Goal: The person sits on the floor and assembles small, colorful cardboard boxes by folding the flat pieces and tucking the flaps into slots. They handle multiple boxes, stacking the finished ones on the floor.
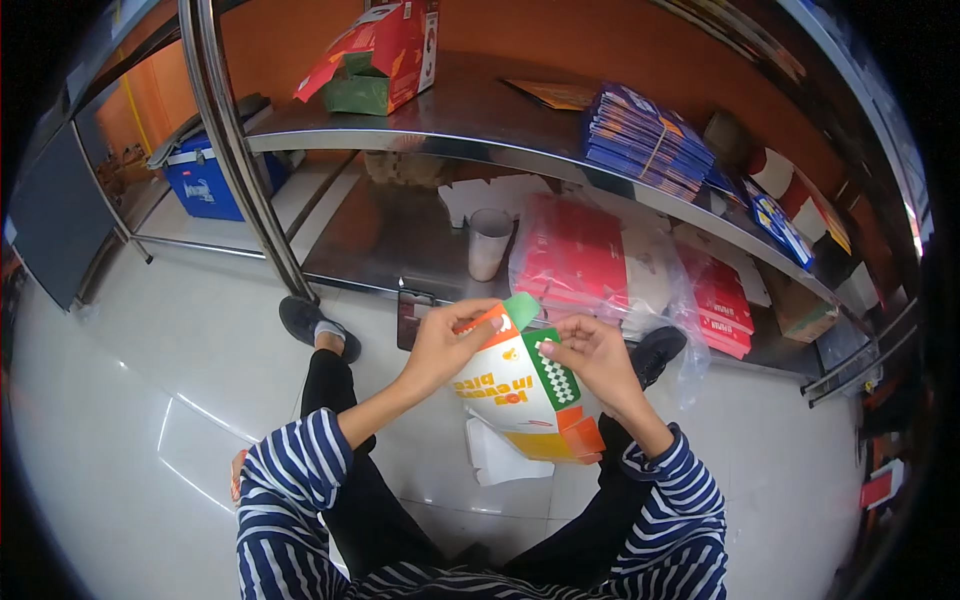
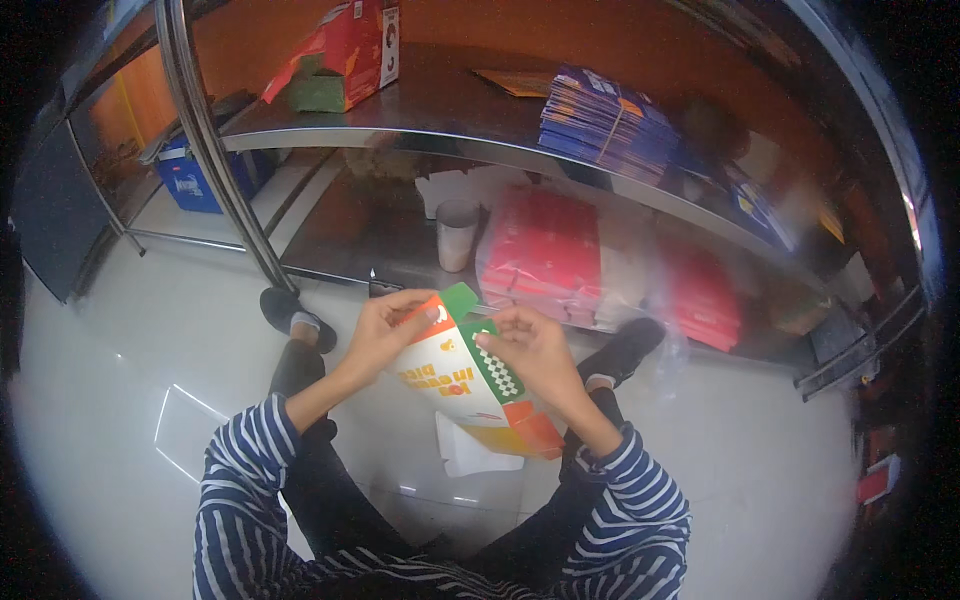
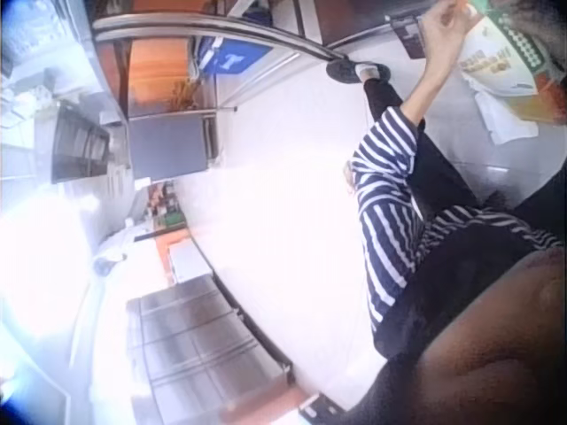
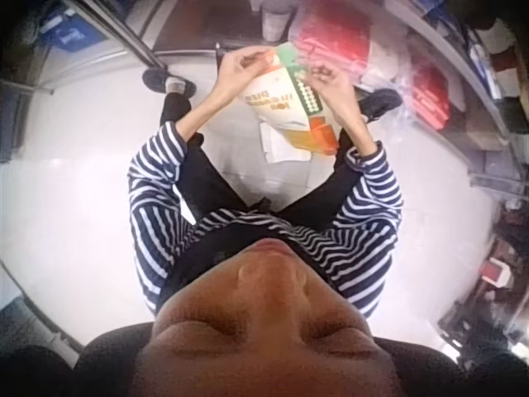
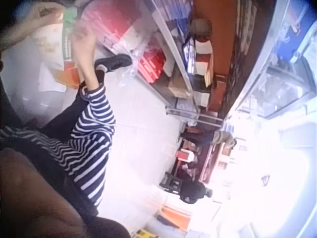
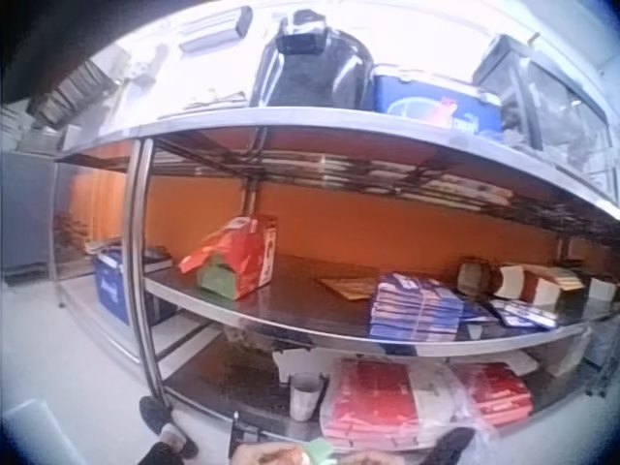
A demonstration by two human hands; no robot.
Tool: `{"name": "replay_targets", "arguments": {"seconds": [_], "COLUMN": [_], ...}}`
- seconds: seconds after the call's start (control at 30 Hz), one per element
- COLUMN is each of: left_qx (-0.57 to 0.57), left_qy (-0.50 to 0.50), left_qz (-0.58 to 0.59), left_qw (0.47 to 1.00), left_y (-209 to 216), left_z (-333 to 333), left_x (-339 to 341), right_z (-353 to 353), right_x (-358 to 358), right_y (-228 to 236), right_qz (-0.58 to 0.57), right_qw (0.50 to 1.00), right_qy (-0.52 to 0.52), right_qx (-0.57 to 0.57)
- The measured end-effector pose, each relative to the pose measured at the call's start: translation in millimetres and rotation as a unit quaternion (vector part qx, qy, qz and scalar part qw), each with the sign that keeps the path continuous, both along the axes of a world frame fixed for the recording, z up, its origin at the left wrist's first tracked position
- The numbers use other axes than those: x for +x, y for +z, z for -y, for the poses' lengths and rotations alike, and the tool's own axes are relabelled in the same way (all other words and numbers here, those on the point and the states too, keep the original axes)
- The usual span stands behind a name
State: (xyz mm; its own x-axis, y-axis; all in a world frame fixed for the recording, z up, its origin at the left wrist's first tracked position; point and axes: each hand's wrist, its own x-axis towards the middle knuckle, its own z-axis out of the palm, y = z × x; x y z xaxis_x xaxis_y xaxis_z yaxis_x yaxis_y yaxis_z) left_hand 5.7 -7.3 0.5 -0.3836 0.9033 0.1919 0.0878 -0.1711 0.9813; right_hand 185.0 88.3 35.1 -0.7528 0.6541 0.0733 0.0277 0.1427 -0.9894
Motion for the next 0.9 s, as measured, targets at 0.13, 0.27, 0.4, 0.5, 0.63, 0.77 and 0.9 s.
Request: {"name": "replay_targets", "arguments": {"seconds": [0.13, 0.27, 0.4, 0.5, 0.63, 0.77, 0.9], "left_qx": [-0.035, -0.016, -0.043, -0.058, -0.103, -0.066, -0.026], "left_qy": [0.008, -0.018, -0.073, -0.068, -0.065, -0.117, -0.131], "left_qz": [-0.018, -0.012, -0.035, -0.094, -0.095, -0.115, -0.188], "left_qw": [0.999, 1.000, 0.996, 0.992, 0.988, 0.984, 0.973], "left_y": [11.8, 7.4, 12.5, 16.2, 8.2, 8.3, 11.2], "left_z": [1.5, -0.1, 2.4, 3.0, 1.7, 3.2, 4.1], "left_x": [1.7, -2.2, -4.2, -4.1, -0.7, 2.7, -0.4], "right_z": [2.0, 11.8, 12.4, 9.5, 13.1, 15.6, 14.2], "right_x": [1.4, -2.2, -2.0, -1.6, -2.2, -4.2, -4.0], "right_y": [-10.6, -2.7, 0.8, -3.8, -12.8, -17.8, -21.7], "right_qz": [0.041, -0.020, -0.082, -0.090, -0.093, -0.085, -0.071], "right_qw": [0.990, 0.926, 0.871, 0.858, 0.847, 0.850, 0.849], "right_qy": [-0.071, -0.088, -0.082, -0.076, -0.052, -0.032, -0.028], "right_qx": [0.118, 0.366, 0.478, 0.500, 0.521, 0.519, 0.522]}}
